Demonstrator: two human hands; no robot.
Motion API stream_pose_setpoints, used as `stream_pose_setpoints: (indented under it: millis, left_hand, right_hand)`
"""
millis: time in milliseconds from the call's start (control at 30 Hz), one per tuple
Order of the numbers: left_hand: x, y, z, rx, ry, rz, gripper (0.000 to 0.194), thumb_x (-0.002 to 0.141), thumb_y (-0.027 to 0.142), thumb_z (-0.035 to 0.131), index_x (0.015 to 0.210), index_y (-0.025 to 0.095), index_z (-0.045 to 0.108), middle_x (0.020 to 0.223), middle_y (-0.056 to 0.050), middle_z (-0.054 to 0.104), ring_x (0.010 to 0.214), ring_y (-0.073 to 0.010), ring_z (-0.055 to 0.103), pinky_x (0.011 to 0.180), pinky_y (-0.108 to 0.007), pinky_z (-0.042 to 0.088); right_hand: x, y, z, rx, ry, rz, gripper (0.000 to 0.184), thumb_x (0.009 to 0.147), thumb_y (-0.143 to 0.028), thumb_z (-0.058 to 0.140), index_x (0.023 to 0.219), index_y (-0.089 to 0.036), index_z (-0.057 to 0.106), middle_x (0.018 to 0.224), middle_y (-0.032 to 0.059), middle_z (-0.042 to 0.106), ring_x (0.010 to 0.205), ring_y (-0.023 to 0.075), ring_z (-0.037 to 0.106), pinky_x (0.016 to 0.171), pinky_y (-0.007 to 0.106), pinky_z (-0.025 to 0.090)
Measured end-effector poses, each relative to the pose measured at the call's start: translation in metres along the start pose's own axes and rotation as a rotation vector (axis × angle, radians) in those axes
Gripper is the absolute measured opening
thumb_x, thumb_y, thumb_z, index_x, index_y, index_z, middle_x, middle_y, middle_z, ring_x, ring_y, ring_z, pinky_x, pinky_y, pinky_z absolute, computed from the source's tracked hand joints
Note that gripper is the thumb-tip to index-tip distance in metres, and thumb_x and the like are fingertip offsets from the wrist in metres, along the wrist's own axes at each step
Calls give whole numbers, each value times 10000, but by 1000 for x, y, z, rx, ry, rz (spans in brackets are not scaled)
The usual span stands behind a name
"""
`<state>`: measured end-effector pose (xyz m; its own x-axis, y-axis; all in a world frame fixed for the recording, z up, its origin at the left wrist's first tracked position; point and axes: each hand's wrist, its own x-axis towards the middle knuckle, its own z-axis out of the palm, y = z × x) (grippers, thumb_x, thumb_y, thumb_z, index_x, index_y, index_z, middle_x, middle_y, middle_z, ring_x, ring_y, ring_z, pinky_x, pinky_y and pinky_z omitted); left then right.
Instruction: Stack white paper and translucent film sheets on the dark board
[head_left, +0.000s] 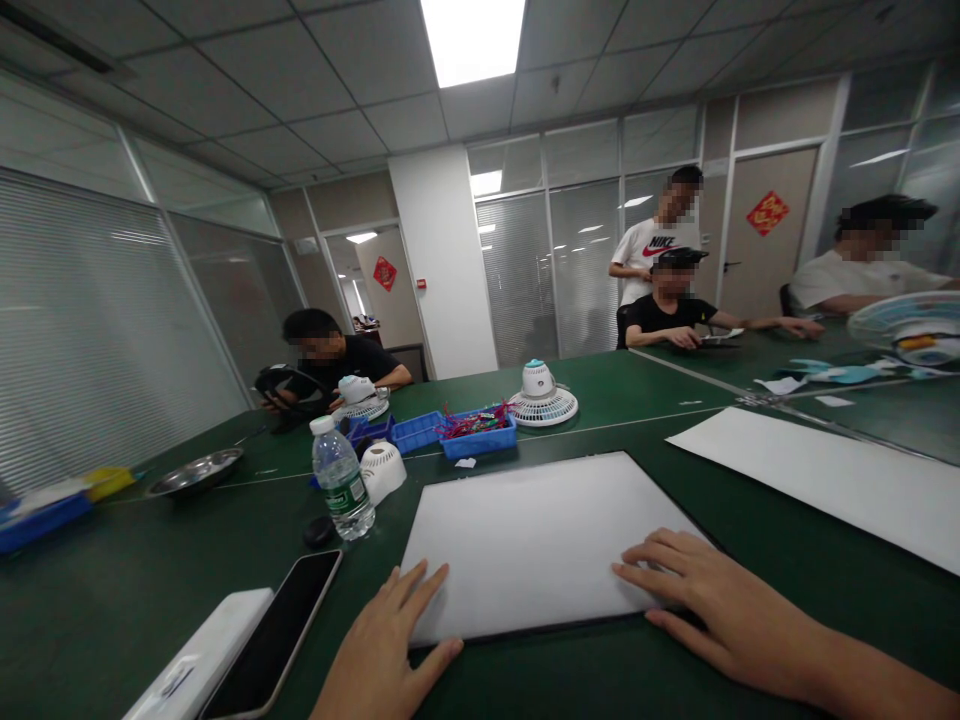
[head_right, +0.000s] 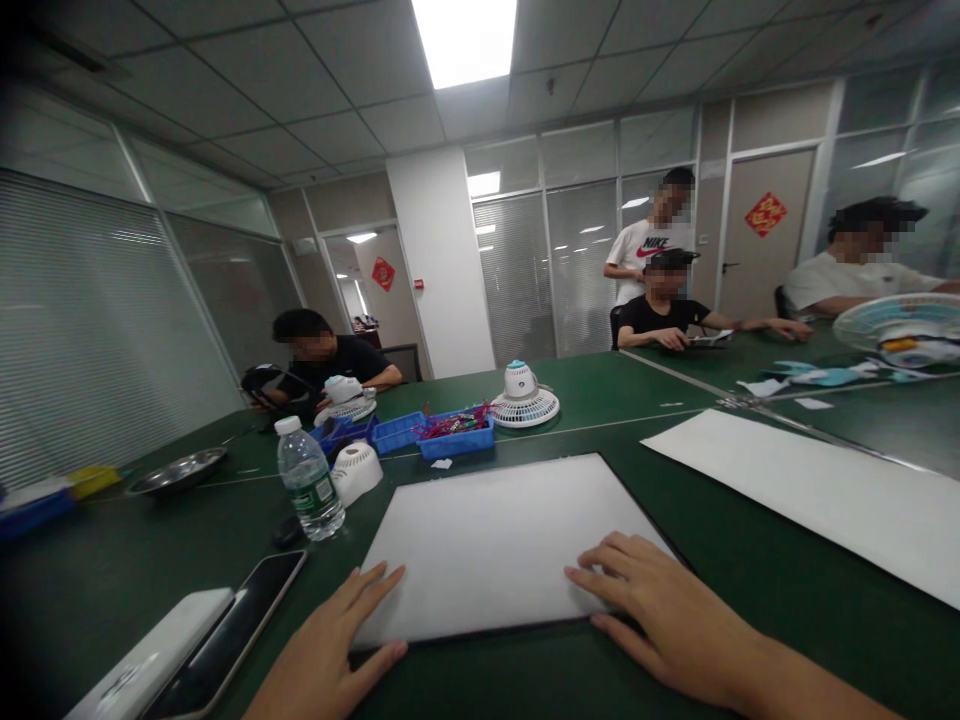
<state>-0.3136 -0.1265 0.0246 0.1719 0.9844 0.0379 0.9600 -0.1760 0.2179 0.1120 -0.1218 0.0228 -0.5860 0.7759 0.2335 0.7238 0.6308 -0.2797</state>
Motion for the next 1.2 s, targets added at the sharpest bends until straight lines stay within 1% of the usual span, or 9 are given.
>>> stream_pose_setpoints:
  millis: [167,300,400,467,567,733,867,1000,1200]
  left_hand:
    - [2,-2,3,8,1,1,594,898,561,656,1450,346,623,1629,-12,448,1523,-363,368,1244,-562,320]
    - [4,2,3,-4,11,-12,586,886,557,673,1428,336,646,1615,-8,471,1518,-358,382,1245,-554,322]
    - [3,4,1,8,-3,-21,586,894,558,658,1433,330,642,1617,-9,465,1524,-355,371,1244,-552,323]
    - [2,4,0,12,-4,-16,584,901,559,649,1438,330,638,1623,-12,456,1524,-358,369,1242,-553,327]
    - [0,3,0,9,3,-13,585,899,565,656,1439,342,635,1622,-10,462,1521,-362,374,1239,-548,336]
    - [-1,2,-1,27,-21,-23,600,902,574,653,1455,345,618,1636,-6,440,1532,-353,355,1249,-535,320]
    - [-2,1,-3,28,-32,-16,624,903,595,642,1473,343,599,1642,-10,426,1539,-352,340,1249,-544,316]
    - [-4,-1,-5,7,-23,-14,621,893,590,656,1461,343,611,1636,-22,436,1535,-366,344,1245,-559,320]
    - [-4,0,-4,4,-29,-26,623,886,577,669,1464,352,608,1636,-10,436,1535,-370,344,1252,-549,315]
  right_hand:
    - [-1,33,-6,-51,7,40,521,1017,-512,484,1535,-458,471,1520,5,574,1374,293,539,1161,558,419]
    - [-22,124,-15,-246,266,384,716,974,-621,478,1604,-290,404,1562,109,519,1380,346,524,1161,585,394]
    - [-54,195,-20,-357,393,655,846,904,-688,498,1529,-119,501,1493,236,552,1409,460,462,1128,640,386]
    - [-73,225,-22,-362,417,786,838,877,-709,463,1415,-79,593,1319,291,654,1243,542,576,969,753,440]
    - [-87,239,-25,-328,391,847,665,886,-678,425,1213,-173,707,1065,220,758,958,480,707,806,705,524]
    - [-76,208,-36,-344,343,823,546,943,-601,364,959,-224,759,856,195,745,731,389,711,664,586,549]
    - [-53,156,-41,-378,327,719,568,994,-553,324,1132,-214,758,914,197,752,753,381,719,661,550,547]
    - [-25,95,-20,-351,279,449,445,1002,-467,415,1222,-292,761,1171,103,769,992,337,739,848,521,593]
    - [4,9,23,-258,120,26,369,1027,-471,479,1265,-356,736,1237,16,757,1083,259,735,952,461,613]
